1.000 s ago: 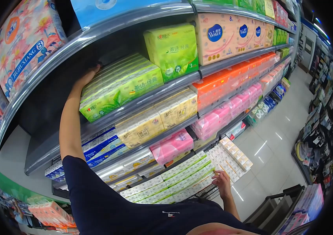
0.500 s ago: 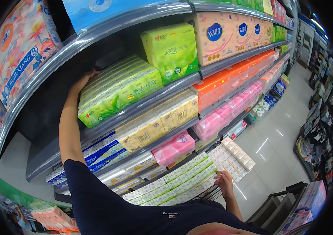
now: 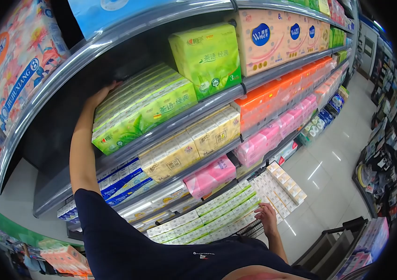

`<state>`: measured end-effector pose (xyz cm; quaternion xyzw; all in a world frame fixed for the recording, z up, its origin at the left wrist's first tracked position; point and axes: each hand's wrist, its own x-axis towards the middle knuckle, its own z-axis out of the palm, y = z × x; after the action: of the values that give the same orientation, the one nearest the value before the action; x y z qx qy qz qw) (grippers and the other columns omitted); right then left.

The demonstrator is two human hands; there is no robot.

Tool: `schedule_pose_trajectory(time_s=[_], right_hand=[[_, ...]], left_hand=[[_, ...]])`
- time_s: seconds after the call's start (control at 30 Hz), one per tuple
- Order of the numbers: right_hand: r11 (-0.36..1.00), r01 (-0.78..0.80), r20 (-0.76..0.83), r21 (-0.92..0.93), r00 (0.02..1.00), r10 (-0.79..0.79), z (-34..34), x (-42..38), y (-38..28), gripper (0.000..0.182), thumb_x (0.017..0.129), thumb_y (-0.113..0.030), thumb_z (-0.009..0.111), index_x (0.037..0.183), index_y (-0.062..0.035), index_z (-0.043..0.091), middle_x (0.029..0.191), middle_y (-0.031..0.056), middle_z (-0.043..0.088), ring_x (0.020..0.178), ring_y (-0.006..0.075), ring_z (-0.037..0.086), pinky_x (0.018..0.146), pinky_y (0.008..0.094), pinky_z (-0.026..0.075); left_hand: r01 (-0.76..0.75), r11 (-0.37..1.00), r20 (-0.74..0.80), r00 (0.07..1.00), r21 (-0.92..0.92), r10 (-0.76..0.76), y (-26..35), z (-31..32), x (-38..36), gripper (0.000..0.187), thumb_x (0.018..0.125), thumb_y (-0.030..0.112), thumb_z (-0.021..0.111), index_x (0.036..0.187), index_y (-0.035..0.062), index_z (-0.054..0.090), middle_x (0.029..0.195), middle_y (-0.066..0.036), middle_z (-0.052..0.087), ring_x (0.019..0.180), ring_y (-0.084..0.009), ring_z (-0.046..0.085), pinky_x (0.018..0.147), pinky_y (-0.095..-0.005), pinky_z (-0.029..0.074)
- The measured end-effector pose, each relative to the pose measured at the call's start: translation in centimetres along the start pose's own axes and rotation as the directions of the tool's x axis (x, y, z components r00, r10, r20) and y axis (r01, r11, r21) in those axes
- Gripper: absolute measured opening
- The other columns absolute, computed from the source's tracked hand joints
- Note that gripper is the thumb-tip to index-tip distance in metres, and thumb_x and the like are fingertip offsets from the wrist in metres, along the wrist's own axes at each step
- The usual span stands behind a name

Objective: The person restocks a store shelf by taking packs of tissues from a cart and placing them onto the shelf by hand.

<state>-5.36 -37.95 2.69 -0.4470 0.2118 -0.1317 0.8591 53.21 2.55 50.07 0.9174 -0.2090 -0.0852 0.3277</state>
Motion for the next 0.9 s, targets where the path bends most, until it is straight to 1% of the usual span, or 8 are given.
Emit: schedule_pose_trajectory(time_s=[0.23, 0.43, 0.53, 0.6, 0.7, 0.73, 0.8, 0.9], right_hand=[[1.000, -0.002, -0.016, 0.007, 1.000, 0.002, 0.6, 0.9, -0.4, 0.034, 0.111, -0.031, 0.057, 0.131, -0.0047, 0.062, 0.100, 0.0110, 0.074, 0.084, 0.0173, 0.070, 0.079, 0.0295, 0.054], [0.997, 0.013, -0.045, -0.072, 0.999, -0.016, -0.3, 2.0, -1.3, 0.041, 0.111, -0.030, 0.057, 0.139, -0.0007, 0.060, 0.104, 0.0107, 0.073, 0.085, 0.0145, 0.066, 0.082, 0.0302, 0.055], [0.984, -0.003, -0.076, -0.177, 0.997, -0.011, -1.8, 3.0, -0.5, 0.037, 0.111, -0.030, 0.057, 0.134, -0.0028, 0.066, 0.102, 0.0062, 0.073, 0.083, 0.0107, 0.062, 0.081, 0.0267, 0.052], [0.943, -0.037, -0.118, -0.331, 0.993, -0.003, -1.0, 3.2, -1.4, 0.031, 0.109, -0.026, 0.060, 0.129, -0.0041, 0.067, 0.097, 0.0051, 0.072, 0.079, 0.0105, 0.061, 0.082, 0.0260, 0.052], [0.757, -0.034, -0.057, -0.652, 0.998, -0.004, -2.3, 5.0, 0.9, 0.034, 0.102, -0.018, 0.067, 0.133, -0.0048, 0.066, 0.110, 0.0120, 0.071, 0.090, 0.0189, 0.065, 0.089, 0.0334, 0.054], [0.752, -0.049, -0.068, -0.657, 0.998, 0.005, -2.0, 5.0, 1.3, 0.034, 0.102, -0.018, 0.067, 0.133, -0.0048, 0.066, 0.110, 0.0120, 0.071, 0.090, 0.0189, 0.065, 0.089, 0.0334, 0.054], [0.104, 0.434, 0.378, -0.895, 0.861, -0.339, -0.3, 4.7, 1.9, 0.047, 0.093, -0.014, 0.074, 0.139, -0.0074, 0.063, 0.129, 0.0180, 0.066, 0.111, 0.0308, 0.064, 0.098, 0.0438, 0.053], [-0.083, 0.459, 0.466, -0.884, 0.878, -0.109, 3.4, 3.3, -0.4, 0.058, 0.088, -0.015, 0.077, 0.143, -0.0118, 0.061, 0.142, 0.0182, 0.059, 0.126, 0.0382, 0.057, 0.104, 0.0503, 0.049]], left_hand=[[-0.088, 0.996, 0.153, 0.985, 0.019, 0.084, -4.5, -5.0, 4.2, 0.067, 0.114, 0.060, 0.026, 0.157, 0.0185, 0.056, 0.171, -0.007, 0.039, 0.160, -0.0216, 0.028, 0.132, -0.0385, 0.015], [-0.452, 0.891, -0.538, 0.760, -0.032, 0.366, 3.7, -3.3, -12.3, 0.072, 0.114, 0.054, 0.023, 0.161, 0.0044, 0.045, 0.163, -0.021, 0.047, 0.153, -0.0335, 0.044, 0.129, -0.0487, 0.027], [-0.593, 0.771, -0.774, 0.368, 0.231, 0.515, 7.1, 5.0, -24.4, 0.067, 0.113, 0.045, 0.027, 0.149, -0.0073, 0.050, 0.153, -0.032, 0.053, 0.138, -0.0432, 0.058, 0.119, -0.0526, 0.043], [-0.557, 0.499, -0.638, -0.075, 0.664, 0.766, 2.8, 9.7, -30.1, 0.066, 0.111, 0.051, 0.040, 0.126, -0.0115, 0.057, 0.125, -0.033, 0.067, 0.115, -0.0446, 0.070, 0.099, -0.0537, 0.059], [-0.723, 0.459, -0.777, -0.170, 0.516, 0.606, -8.5, 22.2, -39.7, 0.048, 0.112, 0.044, 0.041, 0.111, 0.0006, 0.061, 0.101, -0.017, 0.069, 0.094, -0.0317, 0.067, 0.083, -0.0474, 0.058], [-0.494, 0.618, -0.738, -0.075, 0.611, 0.670, -9.2, 27.2, -40.3, 0.043, 0.110, 0.039, 0.045, 0.110, -0.0010, 0.059, 0.098, -0.020, 0.068, 0.085, -0.0285, 0.062, 0.075, -0.0428, 0.054], [-0.020, 0.953, -0.711, 0.660, 0.304, 0.241, -7.1, 35.5, -43.1, 0.020, 0.103, 0.018, 0.062, 0.109, -0.0010, 0.065, 0.103, -0.017, 0.070, 0.094, -0.0300, 0.066, 0.085, -0.0404, 0.055], [0.074, 0.997, -0.524, 0.849, 0.005, -0.060, -10.4, 45.8, -44.8, 0.031, 0.096, 0.007, 0.069, 0.126, -0.0016, 0.067, 0.120, -0.022, 0.071, 0.105, -0.0388, 0.070, 0.097, -0.0471, 0.054]])
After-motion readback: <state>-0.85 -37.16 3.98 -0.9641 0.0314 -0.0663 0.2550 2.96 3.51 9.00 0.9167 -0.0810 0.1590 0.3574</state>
